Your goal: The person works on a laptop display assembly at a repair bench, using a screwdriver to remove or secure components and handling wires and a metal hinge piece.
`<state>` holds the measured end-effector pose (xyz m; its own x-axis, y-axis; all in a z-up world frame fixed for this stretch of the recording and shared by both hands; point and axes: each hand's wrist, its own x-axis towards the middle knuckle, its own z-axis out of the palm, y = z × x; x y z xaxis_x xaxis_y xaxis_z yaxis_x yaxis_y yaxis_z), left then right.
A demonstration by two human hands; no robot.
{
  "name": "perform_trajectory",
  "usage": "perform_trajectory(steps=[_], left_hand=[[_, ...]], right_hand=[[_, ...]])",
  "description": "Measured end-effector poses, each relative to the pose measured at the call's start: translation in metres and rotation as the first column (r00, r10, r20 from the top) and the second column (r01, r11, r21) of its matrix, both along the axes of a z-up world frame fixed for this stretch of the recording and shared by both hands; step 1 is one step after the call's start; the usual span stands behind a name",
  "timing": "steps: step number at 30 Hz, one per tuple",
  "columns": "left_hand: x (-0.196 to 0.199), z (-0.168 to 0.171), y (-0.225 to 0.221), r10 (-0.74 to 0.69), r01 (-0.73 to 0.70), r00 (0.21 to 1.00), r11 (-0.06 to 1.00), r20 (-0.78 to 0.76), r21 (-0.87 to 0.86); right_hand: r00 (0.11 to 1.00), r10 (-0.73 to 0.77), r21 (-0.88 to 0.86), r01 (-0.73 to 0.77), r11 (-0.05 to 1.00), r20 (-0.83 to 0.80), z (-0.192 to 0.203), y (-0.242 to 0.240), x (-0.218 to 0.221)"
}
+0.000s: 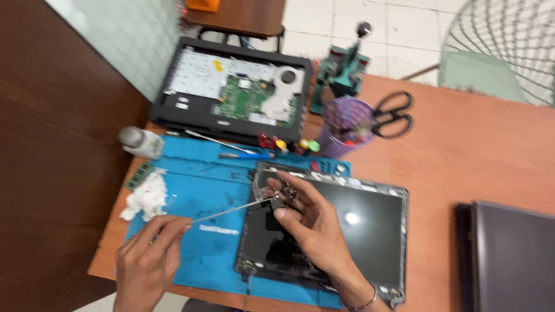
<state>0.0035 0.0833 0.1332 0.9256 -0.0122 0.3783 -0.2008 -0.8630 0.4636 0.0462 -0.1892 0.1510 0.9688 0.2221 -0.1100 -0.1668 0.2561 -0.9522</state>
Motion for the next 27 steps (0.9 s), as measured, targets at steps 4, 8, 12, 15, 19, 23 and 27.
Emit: perform_trajectory(steps=[4,8,12,15,19,23,27], left_hand=[[-0.016,-0.019,-0.057,-0.115,0.119,0.992,0.99,0.057,-0.081],[-0.033,-0.027,-0.13,-0.175,0.172,0.985,0.969,0.0,-0.177],[-0.043,-0.028,-0.194,-0.281,0.259,0.958,0.935,-0.063,-0.241],[-0.053,-0.027,-0.235,-0.318,0.277,0.942,0.918,-0.11,-0.286],[-0.061,-0.031,-0.277,-0.392,0.362,0.915,0.901,-0.092,-0.241],[-0.067,-0.038,-0.305,-0.464,0.424,0.871,0.876,-0.163,-0.23],[-0.071,-0.041,-0.328,-0.532,0.456,0.816,0.833,-0.225,-0.314]], right_hand=[[0.979,-0.196,0.001,0.197,0.98,-0.056,-0.022,-0.046,-0.035],[0.912,-0.381,0.063,0.394,0.917,-0.153,-0.048,-0.094,-0.048],[0.856,-0.471,0.032,0.488,0.873,-0.215,-0.062,-0.136,-0.07],[0.873,-0.457,-0.029,0.459,0.888,-0.169,-0.069,-0.157,-0.086],[0.859,-0.482,-0.115,0.469,0.876,-0.174,-0.08,-0.181,-0.104],[0.847,-0.506,-0.146,0.487,0.861,-0.164,-0.088,-0.21,-0.115],[0.805,-0.576,-0.27,0.529,0.805,-0.139,-0.09,-0.225,-0.125]])
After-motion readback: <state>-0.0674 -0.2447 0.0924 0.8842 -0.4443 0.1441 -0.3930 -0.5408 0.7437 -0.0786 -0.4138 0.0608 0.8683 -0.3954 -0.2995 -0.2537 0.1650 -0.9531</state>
